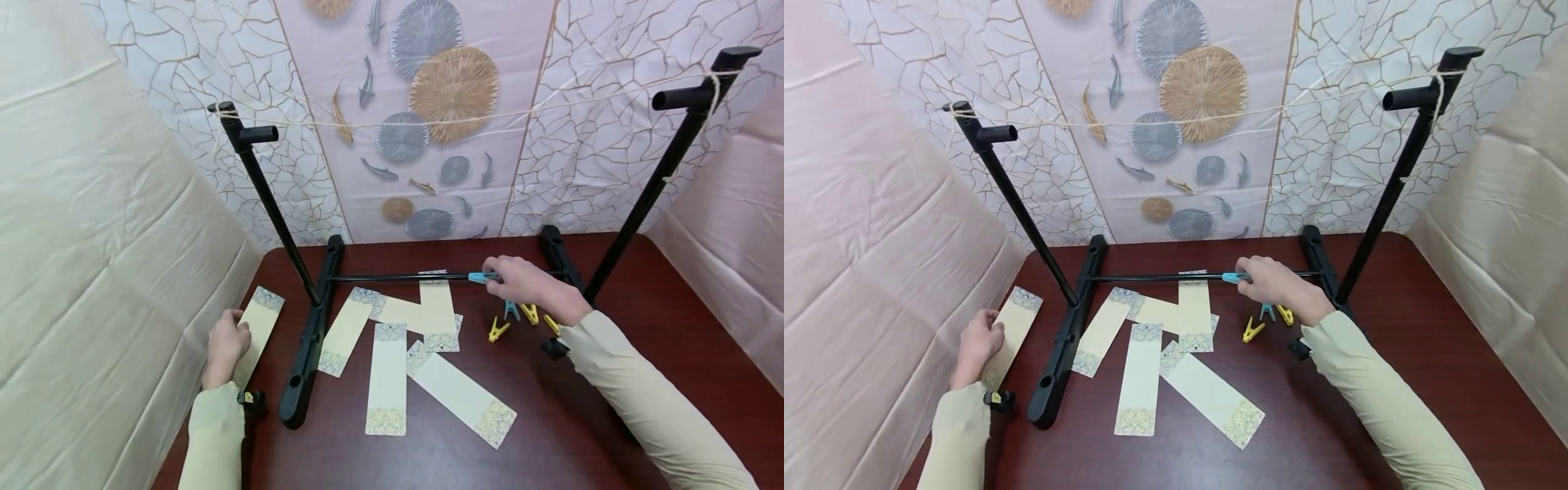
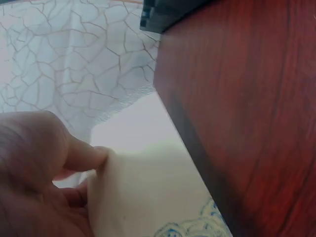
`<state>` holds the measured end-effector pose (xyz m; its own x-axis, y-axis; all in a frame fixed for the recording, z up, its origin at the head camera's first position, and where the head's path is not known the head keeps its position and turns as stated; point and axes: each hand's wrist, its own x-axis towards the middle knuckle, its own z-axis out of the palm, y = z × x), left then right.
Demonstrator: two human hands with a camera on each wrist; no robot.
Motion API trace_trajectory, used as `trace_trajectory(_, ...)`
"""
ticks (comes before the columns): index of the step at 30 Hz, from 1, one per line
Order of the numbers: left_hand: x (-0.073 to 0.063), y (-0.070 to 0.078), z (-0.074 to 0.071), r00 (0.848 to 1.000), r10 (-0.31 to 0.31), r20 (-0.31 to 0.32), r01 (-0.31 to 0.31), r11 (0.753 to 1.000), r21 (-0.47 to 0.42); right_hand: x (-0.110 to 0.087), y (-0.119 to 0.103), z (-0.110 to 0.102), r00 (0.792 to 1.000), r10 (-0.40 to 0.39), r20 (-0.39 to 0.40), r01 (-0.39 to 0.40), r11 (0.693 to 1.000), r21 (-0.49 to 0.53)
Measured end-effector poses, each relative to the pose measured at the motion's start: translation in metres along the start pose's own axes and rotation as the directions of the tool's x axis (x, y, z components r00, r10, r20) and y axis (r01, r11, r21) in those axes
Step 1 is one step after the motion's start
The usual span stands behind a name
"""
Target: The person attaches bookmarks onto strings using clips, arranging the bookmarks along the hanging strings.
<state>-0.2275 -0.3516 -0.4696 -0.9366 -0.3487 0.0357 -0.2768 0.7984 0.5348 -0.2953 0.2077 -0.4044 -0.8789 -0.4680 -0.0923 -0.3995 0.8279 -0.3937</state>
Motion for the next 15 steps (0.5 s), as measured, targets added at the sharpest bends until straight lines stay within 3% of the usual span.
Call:
trace_trajectory(7,-0.004,0.015,-0.014,0.986,0.023,-0.165,-0.038,0.996,-0.085,-0.002,-0.006,-0.01,0.999,-0.029,-0.037,0.029,1.0,-0.002)
trace_trajectory(12,-0.013,0.031,-0.021,0.96,0.026,-0.279,-0.07,0.986,-0.149,-0.01,-0.005,-0.018,0.997,-0.054,-0.048,0.053,0.999,-0.008)
trace_trajectory(15,-0.019,0.041,-0.026,0.938,0.048,-0.344,-0.128,0.969,-0.211,-0.017,-0.001,-0.023,0.998,-0.042,-0.045,0.041,0.999,-0.014)
